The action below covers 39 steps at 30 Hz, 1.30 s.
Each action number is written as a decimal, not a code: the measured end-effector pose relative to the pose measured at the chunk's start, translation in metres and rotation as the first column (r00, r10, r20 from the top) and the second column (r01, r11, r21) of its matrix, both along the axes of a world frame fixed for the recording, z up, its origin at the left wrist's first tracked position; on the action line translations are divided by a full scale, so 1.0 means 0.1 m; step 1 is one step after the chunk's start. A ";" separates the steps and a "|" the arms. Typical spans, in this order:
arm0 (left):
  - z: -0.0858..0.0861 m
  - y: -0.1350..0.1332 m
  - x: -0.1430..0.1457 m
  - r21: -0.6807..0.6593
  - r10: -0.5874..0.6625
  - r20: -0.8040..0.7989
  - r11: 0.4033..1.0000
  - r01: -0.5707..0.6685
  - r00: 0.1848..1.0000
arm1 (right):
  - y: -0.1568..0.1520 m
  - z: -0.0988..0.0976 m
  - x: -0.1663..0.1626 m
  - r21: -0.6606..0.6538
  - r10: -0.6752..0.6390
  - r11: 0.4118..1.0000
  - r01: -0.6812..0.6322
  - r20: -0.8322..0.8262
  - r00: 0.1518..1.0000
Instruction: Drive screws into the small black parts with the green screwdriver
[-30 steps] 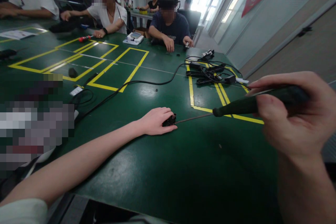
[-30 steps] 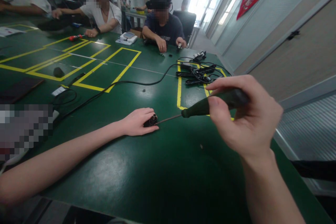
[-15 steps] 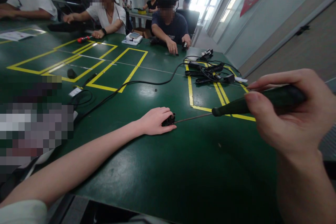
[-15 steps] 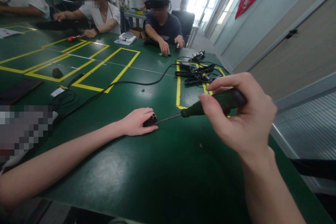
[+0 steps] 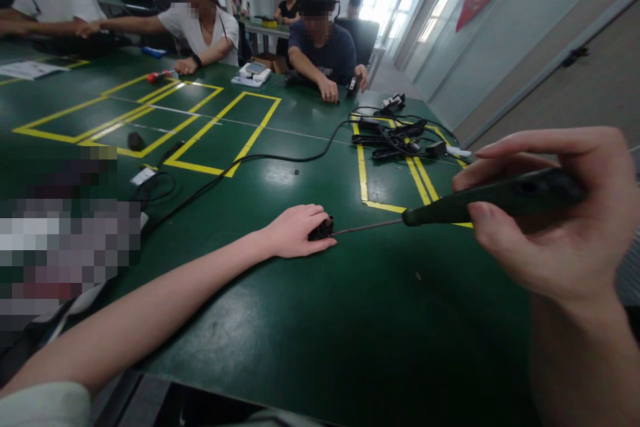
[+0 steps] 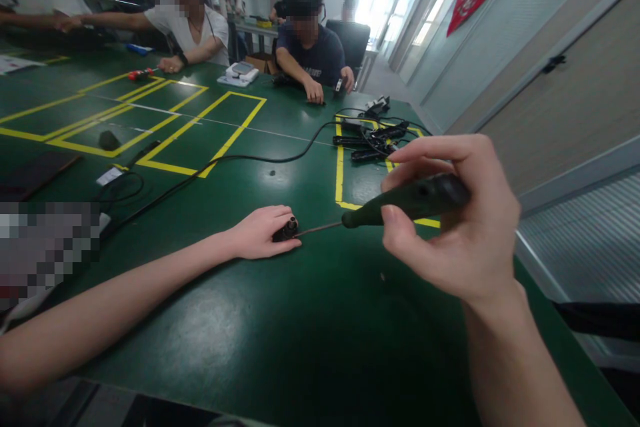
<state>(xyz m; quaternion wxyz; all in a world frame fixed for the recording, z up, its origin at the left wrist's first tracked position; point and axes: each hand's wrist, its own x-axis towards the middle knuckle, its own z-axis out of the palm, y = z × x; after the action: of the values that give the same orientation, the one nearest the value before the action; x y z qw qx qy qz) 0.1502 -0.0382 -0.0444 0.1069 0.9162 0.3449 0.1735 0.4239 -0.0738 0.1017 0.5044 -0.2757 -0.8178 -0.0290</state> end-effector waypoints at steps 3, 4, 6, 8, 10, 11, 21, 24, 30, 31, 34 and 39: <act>0.01 0.00 0.00 -0.006 -0.002 0.004 1.000 0.002 1.000 | -0.01 0.02 0.00 0.045 -0.099 0.994 0.097 0.043 0.994; 0.01 0.00 -0.01 -0.008 0.000 0.007 1.000 0.000 1.000 | -0.01 0.02 0.00 0.064 -0.129 0.990 0.126 0.048 0.990; 0.01 0.00 -0.01 -0.012 0.001 0.012 1.000 -0.001 1.000 | -0.02 0.03 -0.01 0.092 -0.168 0.982 0.163 0.044 0.985; 0.01 0.00 -0.01 -0.018 0.000 0.012 1.000 0.000 1.000 | -0.02 0.03 -0.03 0.102 -0.201 0.975 0.197 0.030 0.979; 0.01 0.00 -0.02 -0.024 -0.001 0.010 1.000 0.002 1.000 | -0.02 0.04 -0.06 0.107 -0.226 0.969 0.224 0.011 0.974; 0.01 0.00 -0.02 -0.027 -0.002 0.010 1.000 0.002 1.000 | -0.03 0.04 -0.07 0.113 -0.228 0.967 0.227 0.002 0.974; 0.00 -0.01 -0.01 -0.034 0.001 0.010 0.999 0.000 1.000 | -0.03 0.01 0.02 0.145 -0.203 0.970 0.195 0.045 0.978; 0.00 0.00 -0.01 -0.032 -0.002 0.011 0.999 0.002 1.000 | -0.03 0.02 0.00 0.169 -0.202 0.967 0.193 0.040 0.979; 0.01 0.00 -0.01 -0.017 -0.003 0.004 1.000 0.003 1.000 | -0.06 0.04 -0.05 0.114 -0.237 0.966 0.233 0.025 0.971; 0.01 0.00 -0.01 -0.017 -0.001 0.004 1.000 0.001 1.000 | -0.06 0.04 -0.05 0.099 -0.223 0.971 0.219 0.026 0.975; 0.03 -0.02 0.00 -0.014 0.011 -0.001 1.000 -0.011 1.000 | -0.07 0.04 -0.04 0.064 -0.135 0.989 0.132 0.039 0.990; 0.04 -0.03 0.00 -0.015 0.035 0.007 0.999 -0.035 0.999 | -0.05 0.01 -0.04 0.047 -0.108 0.993 0.107 0.010 0.994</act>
<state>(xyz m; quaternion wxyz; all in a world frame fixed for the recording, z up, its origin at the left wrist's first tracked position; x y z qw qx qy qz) 0.1505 -0.0417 -0.0404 0.1122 0.9086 0.3617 0.1760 0.4201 -0.0789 0.1028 0.5035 -0.3074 -0.8038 -0.0769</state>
